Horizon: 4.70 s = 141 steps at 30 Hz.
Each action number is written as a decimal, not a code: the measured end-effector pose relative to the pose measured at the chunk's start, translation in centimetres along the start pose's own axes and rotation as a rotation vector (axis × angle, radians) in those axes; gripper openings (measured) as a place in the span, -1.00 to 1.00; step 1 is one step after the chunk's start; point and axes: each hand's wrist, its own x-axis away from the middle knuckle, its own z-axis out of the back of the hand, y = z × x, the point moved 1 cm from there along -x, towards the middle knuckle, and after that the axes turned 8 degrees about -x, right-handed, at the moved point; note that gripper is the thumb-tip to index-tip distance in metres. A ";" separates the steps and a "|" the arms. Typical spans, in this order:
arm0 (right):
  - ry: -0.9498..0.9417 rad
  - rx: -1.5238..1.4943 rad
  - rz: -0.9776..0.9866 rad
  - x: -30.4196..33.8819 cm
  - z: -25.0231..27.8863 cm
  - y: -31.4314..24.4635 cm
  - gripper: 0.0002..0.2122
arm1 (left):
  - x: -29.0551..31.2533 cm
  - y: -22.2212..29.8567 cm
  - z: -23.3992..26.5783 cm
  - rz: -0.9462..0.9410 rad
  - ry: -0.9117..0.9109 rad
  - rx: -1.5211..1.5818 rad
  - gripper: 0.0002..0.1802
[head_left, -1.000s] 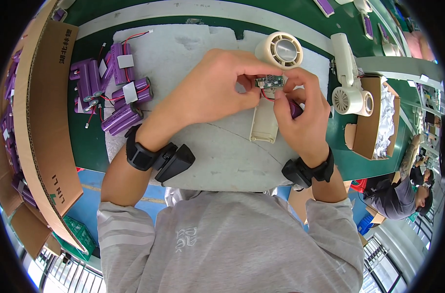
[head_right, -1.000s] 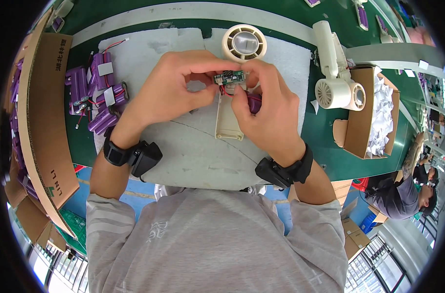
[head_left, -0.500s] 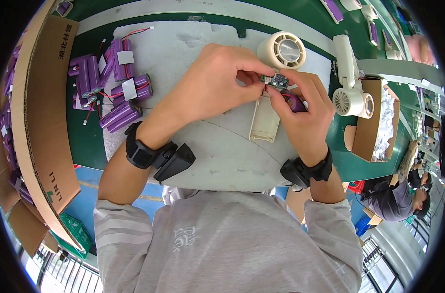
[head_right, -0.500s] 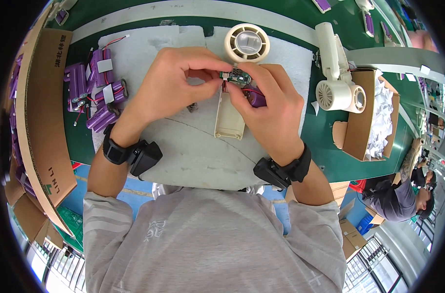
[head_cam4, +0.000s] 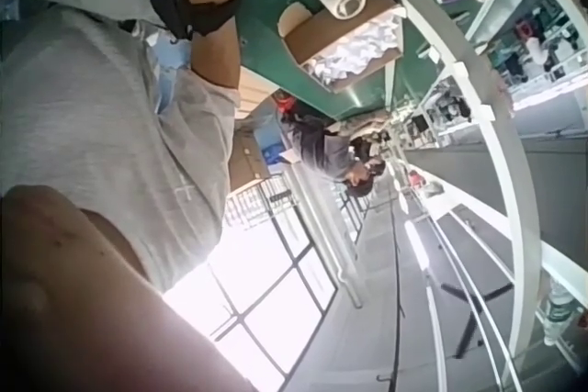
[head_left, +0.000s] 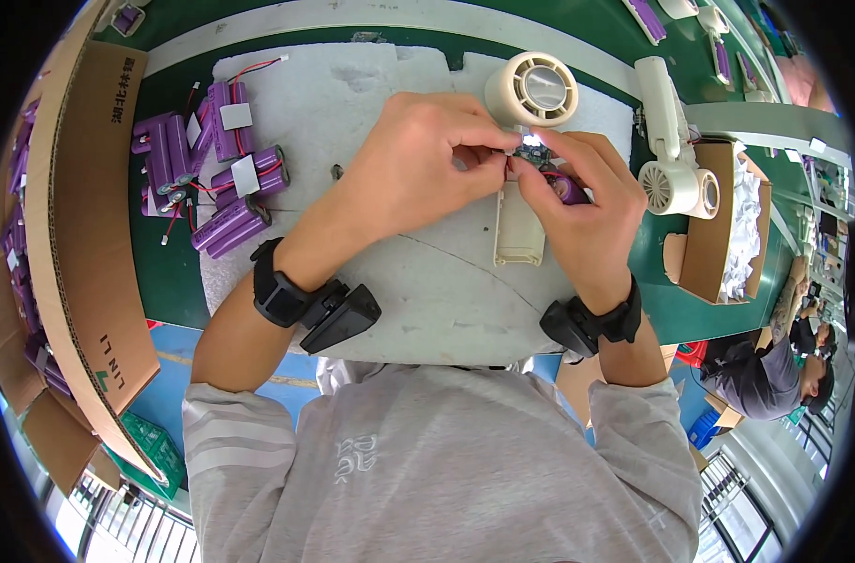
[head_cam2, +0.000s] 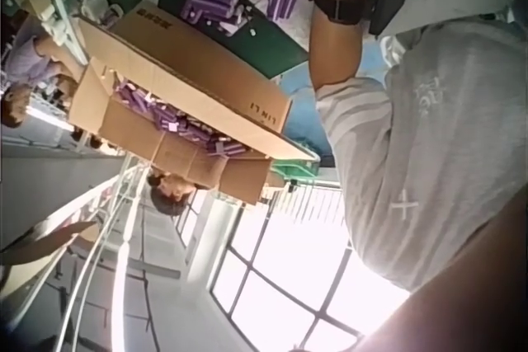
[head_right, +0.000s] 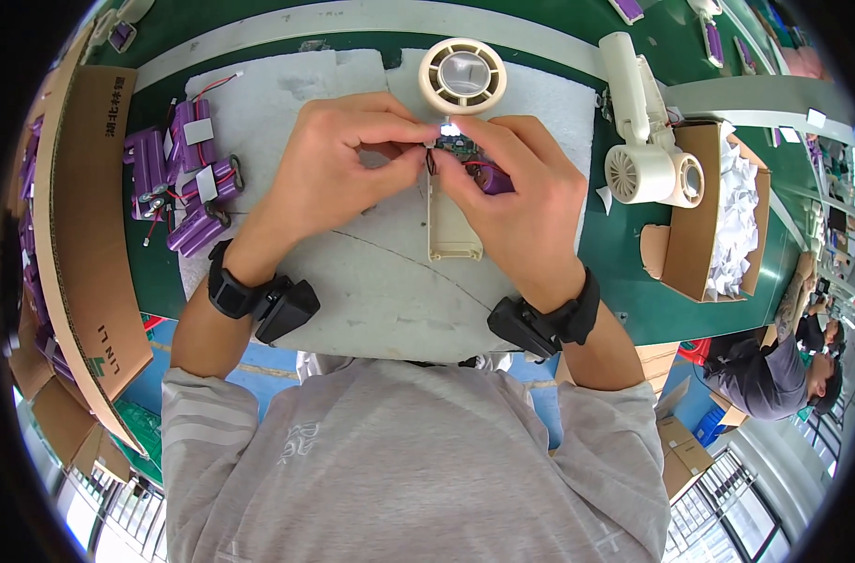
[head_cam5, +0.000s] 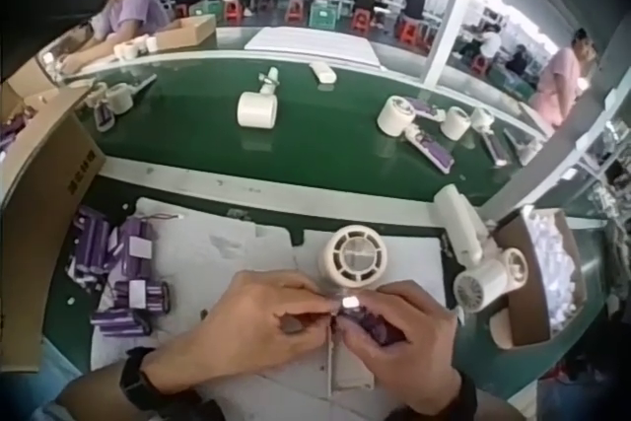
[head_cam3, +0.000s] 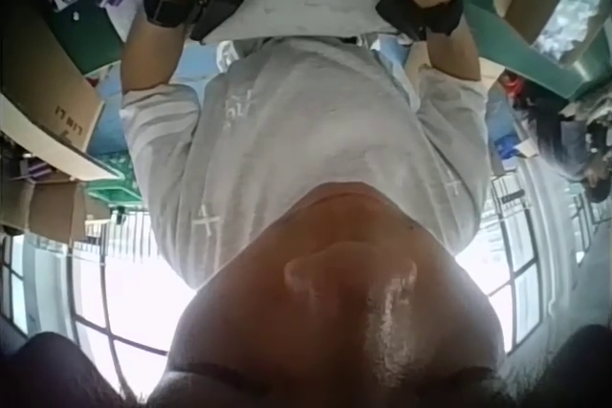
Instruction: Assembling electronic components and circuit boards onto cylindrical batteries at a production workstation.
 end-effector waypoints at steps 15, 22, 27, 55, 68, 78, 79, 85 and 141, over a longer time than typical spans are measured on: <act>-0.181 0.032 -0.120 -0.1 1.8 -0.5 -0.77 | -0.3 0.4 0.0 0.327 -0.348 0.281 -0.62; -0.137 0.018 -0.125 0.0 1.4 -0.5 -0.81 | -0.2 0.4 -0.2 0.374 -0.334 0.298 -0.64; -0.113 0.055 -0.115 0.1 1.4 -0.7 -0.83 | -0.2 0.4 -0.2 0.375 -0.322 0.306 -0.66; -0.416 0.101 0.001 -1.2 4.4 -0.1 -0.63 | -0.4 0.4 0.9 0.234 -0.221 0.108 -0.60; -0.371 0.218 0.049 -0.7 4.9 -0.1 -0.86 | -0.2 0.3 0.3 0.232 -0.147 0.064 -0.64; -0.343 0.156 0.046 -2.0 5.0 0.3 -0.87 | -0.4 0.4 0.4 0.240 -0.069 0.105 -0.70; -0.370 0.169 0.035 -1.8 5.3 0.0 -0.87 | -0.3 0.4 0.2 0.220 -0.065 0.132 -0.71; -0.429 0.195 0.044 -1.1 5.2 -0.5 -0.90 | 0.0 0.1 0.0 0.149 -0.050 0.119 -0.70; -0.550 0.159 -0.069 -2.4 5.5 -1.2 -0.87 | 0.2 -0.9 -0.6 0.099 -0.018 0.129 -0.67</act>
